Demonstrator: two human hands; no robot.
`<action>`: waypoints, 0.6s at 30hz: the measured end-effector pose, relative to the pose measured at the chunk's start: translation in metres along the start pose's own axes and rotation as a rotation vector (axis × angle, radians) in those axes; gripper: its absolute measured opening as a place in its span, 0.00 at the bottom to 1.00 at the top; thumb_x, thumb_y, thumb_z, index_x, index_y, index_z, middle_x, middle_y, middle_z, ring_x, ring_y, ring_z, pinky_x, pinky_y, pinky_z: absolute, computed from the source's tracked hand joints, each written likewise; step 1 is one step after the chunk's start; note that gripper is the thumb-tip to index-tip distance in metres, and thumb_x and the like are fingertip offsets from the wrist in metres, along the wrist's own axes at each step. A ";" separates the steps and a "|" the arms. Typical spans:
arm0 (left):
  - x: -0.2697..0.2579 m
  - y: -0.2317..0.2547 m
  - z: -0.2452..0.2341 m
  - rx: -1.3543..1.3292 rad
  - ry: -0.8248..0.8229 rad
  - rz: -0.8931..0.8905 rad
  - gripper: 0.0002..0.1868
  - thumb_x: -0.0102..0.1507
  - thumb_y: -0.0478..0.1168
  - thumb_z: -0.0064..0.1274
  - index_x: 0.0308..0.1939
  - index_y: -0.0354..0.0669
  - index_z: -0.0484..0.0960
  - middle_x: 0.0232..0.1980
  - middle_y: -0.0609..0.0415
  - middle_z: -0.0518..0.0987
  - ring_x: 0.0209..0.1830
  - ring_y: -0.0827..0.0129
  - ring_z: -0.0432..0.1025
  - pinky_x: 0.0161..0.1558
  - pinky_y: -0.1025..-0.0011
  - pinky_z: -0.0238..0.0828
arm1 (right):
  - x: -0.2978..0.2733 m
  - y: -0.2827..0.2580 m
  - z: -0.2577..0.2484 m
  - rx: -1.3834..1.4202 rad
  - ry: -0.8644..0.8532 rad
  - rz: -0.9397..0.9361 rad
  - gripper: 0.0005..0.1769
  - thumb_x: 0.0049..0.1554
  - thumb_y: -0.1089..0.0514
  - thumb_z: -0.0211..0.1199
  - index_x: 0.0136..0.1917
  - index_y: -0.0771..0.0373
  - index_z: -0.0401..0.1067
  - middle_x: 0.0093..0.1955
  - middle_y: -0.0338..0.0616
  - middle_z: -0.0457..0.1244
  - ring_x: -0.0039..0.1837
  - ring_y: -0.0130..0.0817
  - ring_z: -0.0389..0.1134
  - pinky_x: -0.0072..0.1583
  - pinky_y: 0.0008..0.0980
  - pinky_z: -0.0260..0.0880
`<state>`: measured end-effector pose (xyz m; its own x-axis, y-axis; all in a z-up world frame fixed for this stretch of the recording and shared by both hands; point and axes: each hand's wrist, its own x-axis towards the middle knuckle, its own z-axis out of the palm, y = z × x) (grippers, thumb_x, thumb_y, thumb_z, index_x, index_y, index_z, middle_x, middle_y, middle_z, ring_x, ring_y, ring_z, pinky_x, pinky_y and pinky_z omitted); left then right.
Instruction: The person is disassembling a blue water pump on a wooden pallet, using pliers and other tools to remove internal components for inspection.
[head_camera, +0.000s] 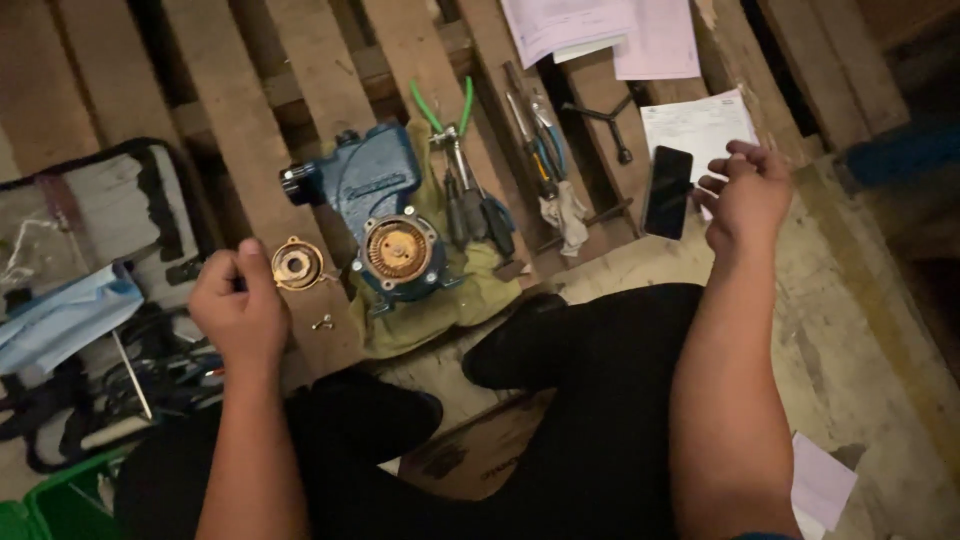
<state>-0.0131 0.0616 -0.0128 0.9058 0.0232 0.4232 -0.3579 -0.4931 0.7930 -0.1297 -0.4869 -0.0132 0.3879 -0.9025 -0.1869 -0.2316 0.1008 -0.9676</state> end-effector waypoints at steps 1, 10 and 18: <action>0.001 0.005 0.006 -0.003 -0.004 0.004 0.29 0.80 0.36 0.56 0.23 0.38 0.68 0.21 0.48 0.62 0.23 0.58 0.58 0.37 0.65 0.59 | 0.005 0.010 0.000 0.002 0.006 0.000 0.12 0.66 0.57 0.49 0.60 0.59 0.69 0.39 0.40 0.65 0.36 0.28 0.72 0.36 0.24 0.80; -0.004 0.077 0.031 0.099 -0.310 0.206 0.03 0.68 0.39 0.60 0.41 0.45 0.84 0.32 0.49 0.77 0.36 0.50 0.75 0.45 0.61 0.70 | -0.123 0.001 0.129 -0.666 -0.572 -0.311 0.14 0.64 0.54 0.62 0.58 0.61 0.77 0.50 0.55 0.68 0.54 0.53 0.73 0.52 0.51 0.75; -0.002 0.108 -0.002 0.122 -0.312 0.020 0.08 0.65 0.35 0.57 0.48 0.44 0.86 0.33 0.48 0.75 0.31 0.56 0.75 0.38 0.63 0.74 | -0.149 0.077 0.210 -1.306 -0.930 -0.496 0.36 0.58 0.40 0.62 0.70 0.63 0.61 0.54 0.60 0.69 0.56 0.63 0.73 0.54 0.63 0.75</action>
<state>-0.0544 0.0100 0.0727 0.9312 -0.2457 0.2691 -0.3640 -0.5914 0.7196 -0.0178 -0.2562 -0.0953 0.8946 -0.1531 -0.4198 -0.2836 -0.9206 -0.2686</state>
